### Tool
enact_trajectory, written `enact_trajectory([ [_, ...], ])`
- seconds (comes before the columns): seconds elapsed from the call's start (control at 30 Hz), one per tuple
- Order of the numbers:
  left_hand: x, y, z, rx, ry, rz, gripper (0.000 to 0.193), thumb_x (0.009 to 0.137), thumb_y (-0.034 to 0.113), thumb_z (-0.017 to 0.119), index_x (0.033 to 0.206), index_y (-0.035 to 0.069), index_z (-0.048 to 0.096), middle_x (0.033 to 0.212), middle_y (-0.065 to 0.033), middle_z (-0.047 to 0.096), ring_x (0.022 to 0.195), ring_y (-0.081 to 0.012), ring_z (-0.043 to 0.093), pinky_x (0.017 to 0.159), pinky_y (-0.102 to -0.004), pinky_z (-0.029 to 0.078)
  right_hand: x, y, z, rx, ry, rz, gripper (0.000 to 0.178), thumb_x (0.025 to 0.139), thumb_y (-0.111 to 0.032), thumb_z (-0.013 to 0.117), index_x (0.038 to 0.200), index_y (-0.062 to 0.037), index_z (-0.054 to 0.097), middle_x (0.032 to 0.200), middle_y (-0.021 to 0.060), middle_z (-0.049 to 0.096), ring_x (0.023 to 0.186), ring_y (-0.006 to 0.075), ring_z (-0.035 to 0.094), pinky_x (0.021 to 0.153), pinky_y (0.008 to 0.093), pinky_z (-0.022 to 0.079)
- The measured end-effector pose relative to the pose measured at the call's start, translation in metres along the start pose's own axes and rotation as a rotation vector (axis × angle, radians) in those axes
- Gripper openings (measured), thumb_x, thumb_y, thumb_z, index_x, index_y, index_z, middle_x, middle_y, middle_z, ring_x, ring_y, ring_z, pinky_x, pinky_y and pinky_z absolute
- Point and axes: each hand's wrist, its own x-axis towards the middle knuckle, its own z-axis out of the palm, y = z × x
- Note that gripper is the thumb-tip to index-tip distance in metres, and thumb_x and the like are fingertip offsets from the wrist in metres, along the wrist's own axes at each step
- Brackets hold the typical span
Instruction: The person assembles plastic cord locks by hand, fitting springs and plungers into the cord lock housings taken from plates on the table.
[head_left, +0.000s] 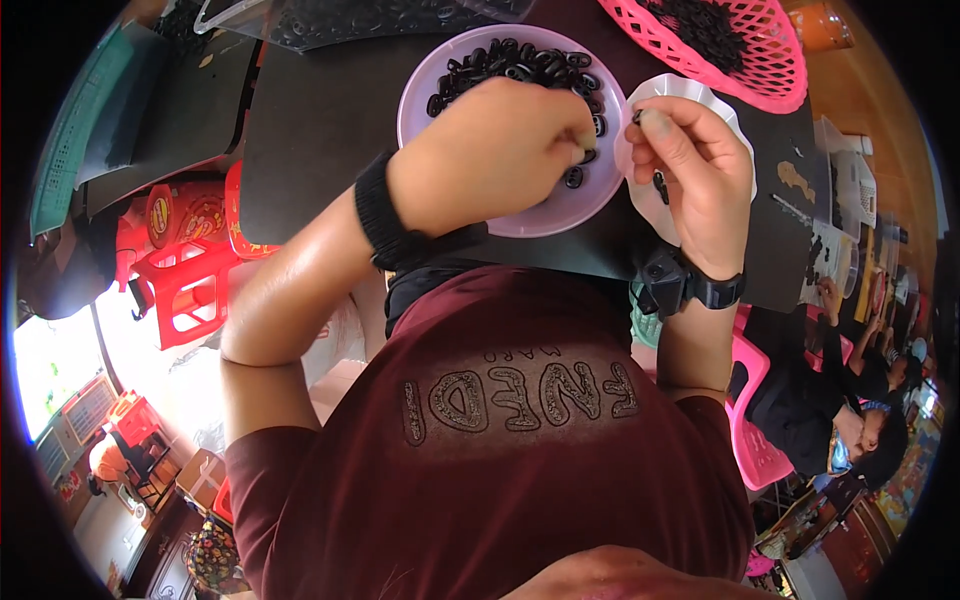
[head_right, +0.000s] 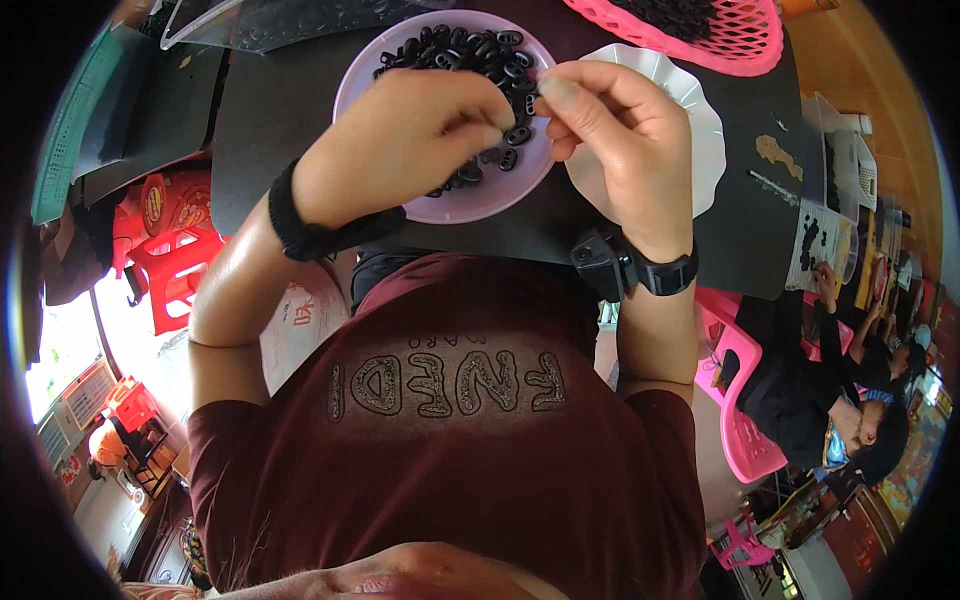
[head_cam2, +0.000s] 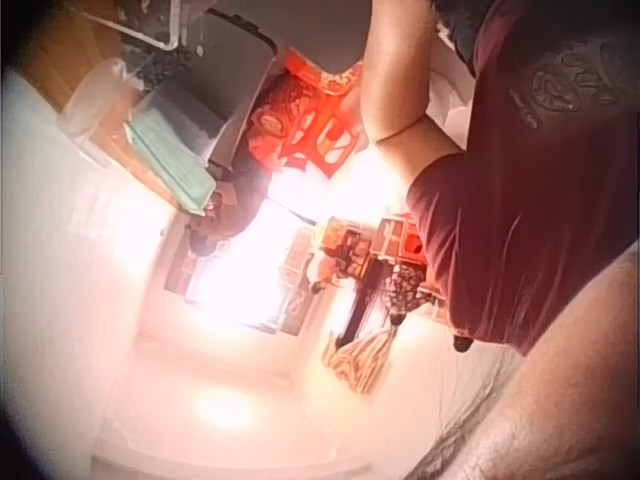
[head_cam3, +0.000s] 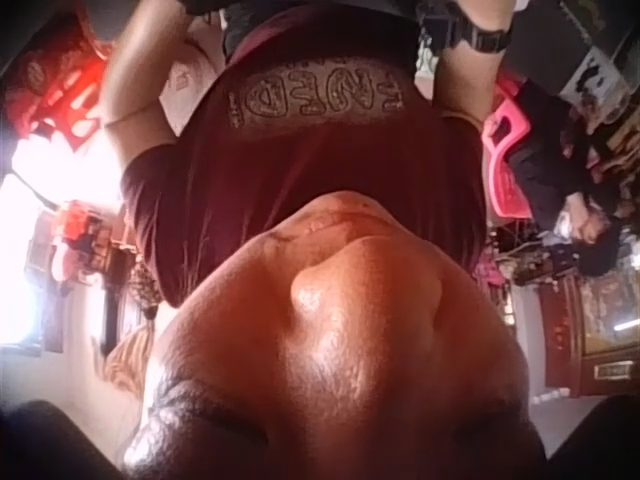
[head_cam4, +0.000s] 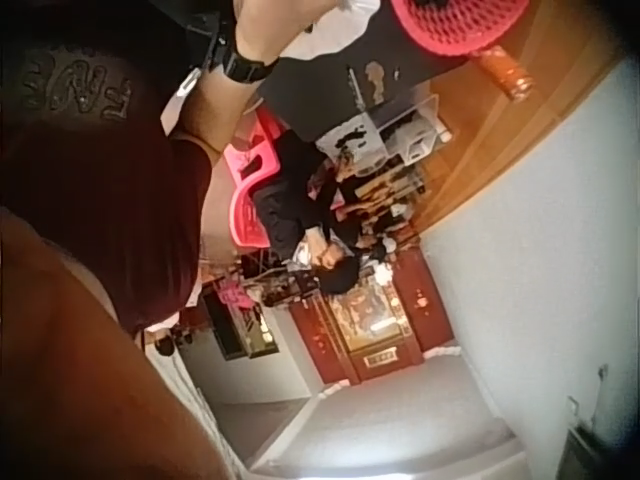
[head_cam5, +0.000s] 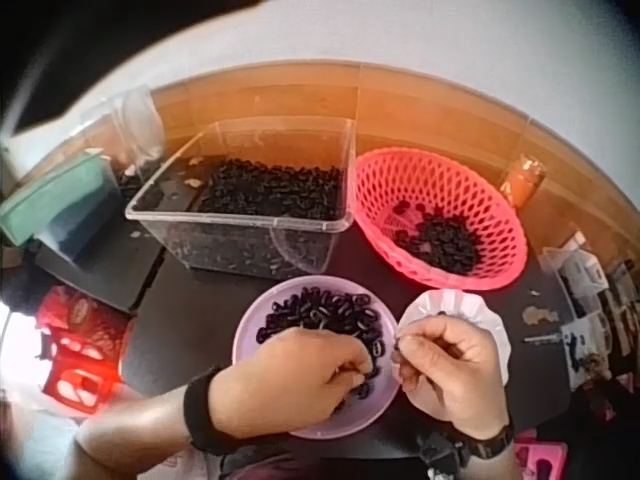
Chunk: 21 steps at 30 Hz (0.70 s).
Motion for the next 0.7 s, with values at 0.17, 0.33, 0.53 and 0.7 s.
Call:
enact_trajectory([
  [0.17,0.016,-0.014,0.024,0.267,-0.240,0.166,0.017,0.074,0.012,0.060,0.086,0.002,0.067,0.080,-0.0157,0.063,0.083,-0.0345,0.062,0.078,-0.0435,0.049,-0.008,0.003,-0.009,0.115,0.030,-0.018,0.017,0.091,-0.010,0.066,0.102,0.0025,0.067,0.083,0.0075,0.068,0.068,0.0103,0.061,0.060,0.0224,0.050],
  [0.33,0.028,-0.012,0.017,0.322,-0.327,0.099,0.019,0.072,0.012,0.066,0.087,0.001,0.066,0.083,-0.0158,0.062,0.087,-0.0329,0.061,0.079,-0.0418,0.048,-0.013,0.010,-0.013,0.078,0.007,-0.009,0.017,0.092,-0.012,0.065,0.102,0.0019,0.067,0.084,0.0081,0.068,0.069,0.0112,0.062,0.061,0.0236,0.051],
  [0.53,0.029,-0.008,0.014,0.332,-0.309,0.028,0.021,0.070,0.010,0.071,0.087,0.001,0.063,0.089,-0.0141,0.062,0.091,-0.0318,0.060,0.081,-0.0408,0.048,-0.015,0.013,-0.013,0.077,0.016,-0.016,0.017,0.092,-0.012,0.065,0.102,0.0014,0.067,0.085,0.0078,0.068,0.069,0.0105,0.062,0.061,0.0227,0.051],
  [0.7,0.021,-0.007,0.010,0.242,-0.229,0.056,0.018,0.070,0.007,0.071,0.084,0.001,0.062,0.081,-0.0129,0.065,0.079,-0.0312,0.063,0.072,-0.0387,0.051,-0.014,0.017,-0.005,0.098,0.035,-0.024,0.016,0.091,-0.011,0.066,0.102,0.0003,0.067,0.082,0.0049,0.067,0.067,0.0086,0.061,0.060,0.0205,0.049],
])
